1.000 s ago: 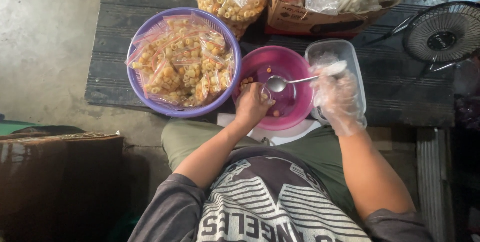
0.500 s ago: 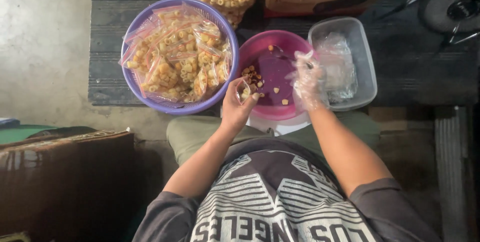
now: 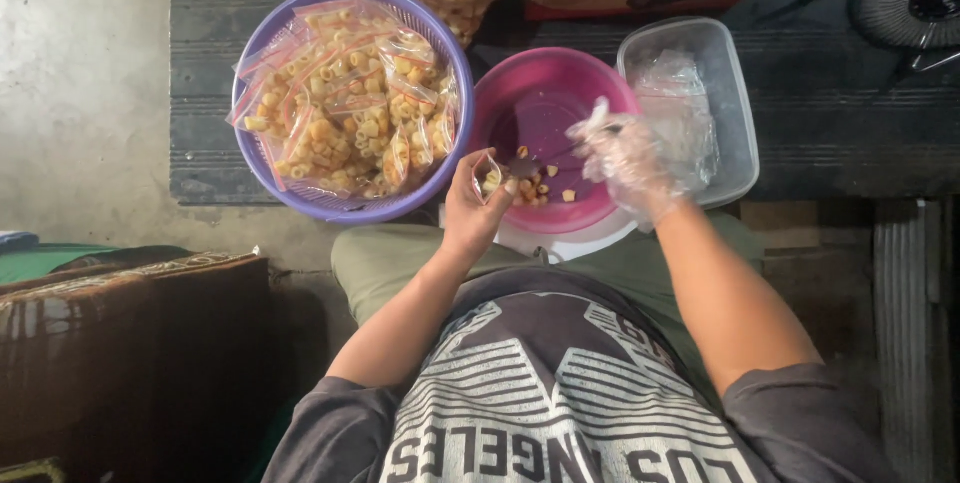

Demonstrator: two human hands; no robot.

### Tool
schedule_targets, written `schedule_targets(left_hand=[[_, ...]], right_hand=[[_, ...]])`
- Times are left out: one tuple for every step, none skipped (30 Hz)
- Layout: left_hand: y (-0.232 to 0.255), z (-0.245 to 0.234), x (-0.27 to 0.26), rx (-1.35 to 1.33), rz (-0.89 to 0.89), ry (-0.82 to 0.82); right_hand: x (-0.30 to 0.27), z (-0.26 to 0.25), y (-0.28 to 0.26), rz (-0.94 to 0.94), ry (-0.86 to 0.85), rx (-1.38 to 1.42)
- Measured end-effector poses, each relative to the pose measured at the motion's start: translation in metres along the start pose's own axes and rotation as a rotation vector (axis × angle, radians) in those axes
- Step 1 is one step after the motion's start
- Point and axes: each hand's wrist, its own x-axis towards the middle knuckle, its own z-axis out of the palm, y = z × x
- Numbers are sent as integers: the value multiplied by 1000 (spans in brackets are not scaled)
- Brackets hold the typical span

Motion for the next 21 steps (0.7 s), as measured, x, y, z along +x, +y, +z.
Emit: schedule_targets(left_hand=[[0,1,-1,-21,5,-2],[-1,2,-1,-42,12,-4],[2,2,-1,-44,14,-2],[4,1,-2,-74,19,-7],[7,1,-2,-105,24,-12],[5,1,-1,-107,28,-11],[4,2,1,-110,37,-18],[2,2,2,-113,43,-26],[3,4,2,-114,43,-25],[4,6,3,-39,34,-18],[5,8,4,37,24,-11],[6,9,4,34,27,-9],[6,9,4,23,21,3],[7,9,3,14,12,16],[9,10,3,12,12,18],[10,10,3,25,13,17],[11,10,2,37,13,15],[10,10,2,36,13,16],[9,10,2,42,9,23],[9,10,3,49,5,31],[8,10,3,48,6,32]], right_hand=[[-2,-3,-6,-9,54,-1],[-3,-6,-13,-21,107,-3],[3,-16,-10,-23,105,-5],[8,-26,-7,22,127,-14],[13,-36,-4,66,150,-24],[10,-35,-7,63,149,-25],[7,-34,-10,3,223,-82],[3,-33,-12,-55,296,-139],[-1,-32,-14,-56,296,-140],[-5,-30,-16,-63,312,-139],[-9,-29,-19,-71,328,-137],[-6,-34,-10,-74,327,-139],[-2,-38,-2,-106,379,-223],[1,-42,8,-134,431,-306],[4,-45,14,-135,429,-307],[6,-47,22,-109,404,-325],[9,-49,29,-83,379,-343],[11,-50,32,-83,378,-344],[13,-51,36,-43,341,-370],[15,-51,38,-5,304,-396],[36,-64,68,-6,302,-397]])
